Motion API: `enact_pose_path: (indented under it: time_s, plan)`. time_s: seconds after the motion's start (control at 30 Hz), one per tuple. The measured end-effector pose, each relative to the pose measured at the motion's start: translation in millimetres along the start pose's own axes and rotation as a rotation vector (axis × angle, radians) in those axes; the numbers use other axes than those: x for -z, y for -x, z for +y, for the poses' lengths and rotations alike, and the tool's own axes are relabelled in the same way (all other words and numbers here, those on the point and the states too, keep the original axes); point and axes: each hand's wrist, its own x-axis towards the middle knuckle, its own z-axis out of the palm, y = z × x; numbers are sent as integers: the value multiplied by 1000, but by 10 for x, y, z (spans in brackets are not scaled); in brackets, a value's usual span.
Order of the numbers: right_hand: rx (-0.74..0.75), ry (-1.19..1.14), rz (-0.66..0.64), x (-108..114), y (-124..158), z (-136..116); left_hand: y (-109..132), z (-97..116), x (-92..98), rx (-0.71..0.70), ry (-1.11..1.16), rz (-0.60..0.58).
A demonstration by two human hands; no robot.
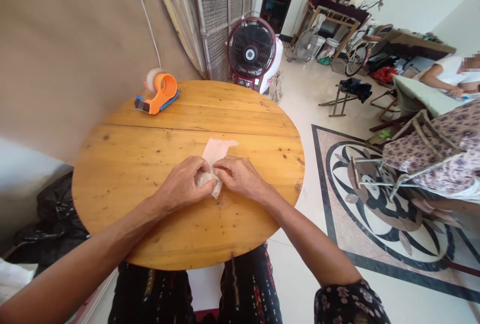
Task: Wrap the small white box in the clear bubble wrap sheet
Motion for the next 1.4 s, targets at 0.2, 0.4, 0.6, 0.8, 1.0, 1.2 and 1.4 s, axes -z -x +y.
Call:
enact_pose_path:
  time_s: [0.2,0.4,0.6,0.8,1.0,1.2,1.4]
  plan:
    - [15,31,35,-83,13,40,-4,-11,-5,-10,35,-8]
    - [52,27,32,-90,12,82,-10,-17,-4,-119,-27,-23]
    - [78,-15,73,-18,98,100,-9,-63,-37,-144,-38,0]
    - [145,45,99,-21,326,-22,-20,-50,-13,-105,-15,-42]
    - [182,277,77,-146,460,-40,-36,-46,6,-76,-19,-97]
    - [199,349,76,-219,379,-5,-39,-62,8,-35,31,-130]
    - [170,349,43,-222,299,-67,-54,-87,8,6,60,-156]
